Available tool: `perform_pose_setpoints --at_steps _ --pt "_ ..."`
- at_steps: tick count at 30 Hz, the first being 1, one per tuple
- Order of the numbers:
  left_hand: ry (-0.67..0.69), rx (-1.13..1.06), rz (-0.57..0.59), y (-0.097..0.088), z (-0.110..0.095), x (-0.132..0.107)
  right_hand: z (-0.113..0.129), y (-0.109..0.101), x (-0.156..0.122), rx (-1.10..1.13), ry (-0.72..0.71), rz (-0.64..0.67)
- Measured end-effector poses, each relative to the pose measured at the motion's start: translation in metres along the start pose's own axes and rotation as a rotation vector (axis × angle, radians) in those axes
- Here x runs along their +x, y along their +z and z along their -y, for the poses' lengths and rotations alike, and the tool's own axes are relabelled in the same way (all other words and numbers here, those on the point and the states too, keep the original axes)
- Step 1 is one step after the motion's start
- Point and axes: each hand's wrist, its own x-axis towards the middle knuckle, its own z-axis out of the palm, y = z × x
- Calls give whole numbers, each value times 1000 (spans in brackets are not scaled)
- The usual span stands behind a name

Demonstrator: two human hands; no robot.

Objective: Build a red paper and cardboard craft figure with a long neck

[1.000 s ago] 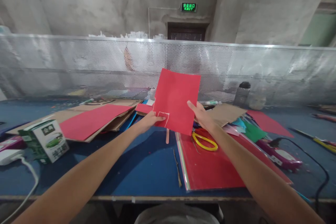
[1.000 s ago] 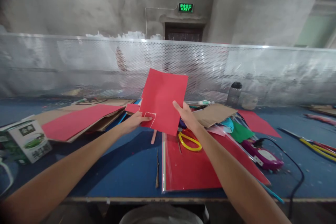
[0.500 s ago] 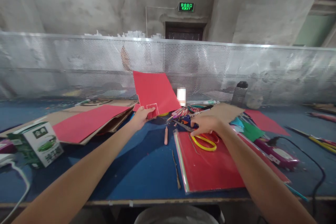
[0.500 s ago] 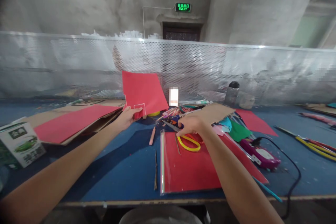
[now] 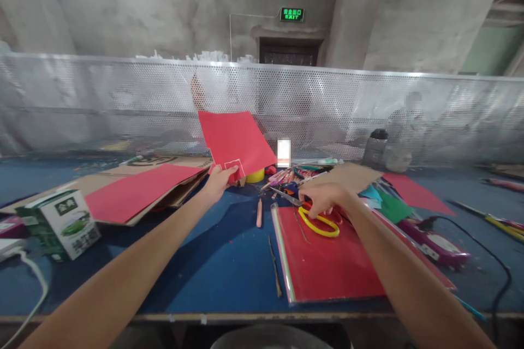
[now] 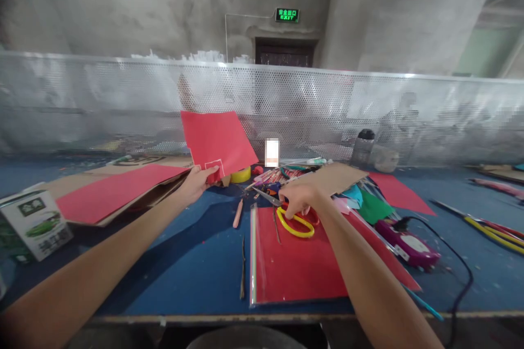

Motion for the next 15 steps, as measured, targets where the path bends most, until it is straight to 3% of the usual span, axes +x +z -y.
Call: perform_pose_setpoints --at_steps 5,11,15 --pt "4 -23 -33 -1 0 4 5 -9 -6 38 -208 -175" --pt "23 -89 -38 -2 1 5 23 1 -5 549 -352 -107" --pt "1 -140 -44 2 0 2 34 7 -9 659 -472 -146"
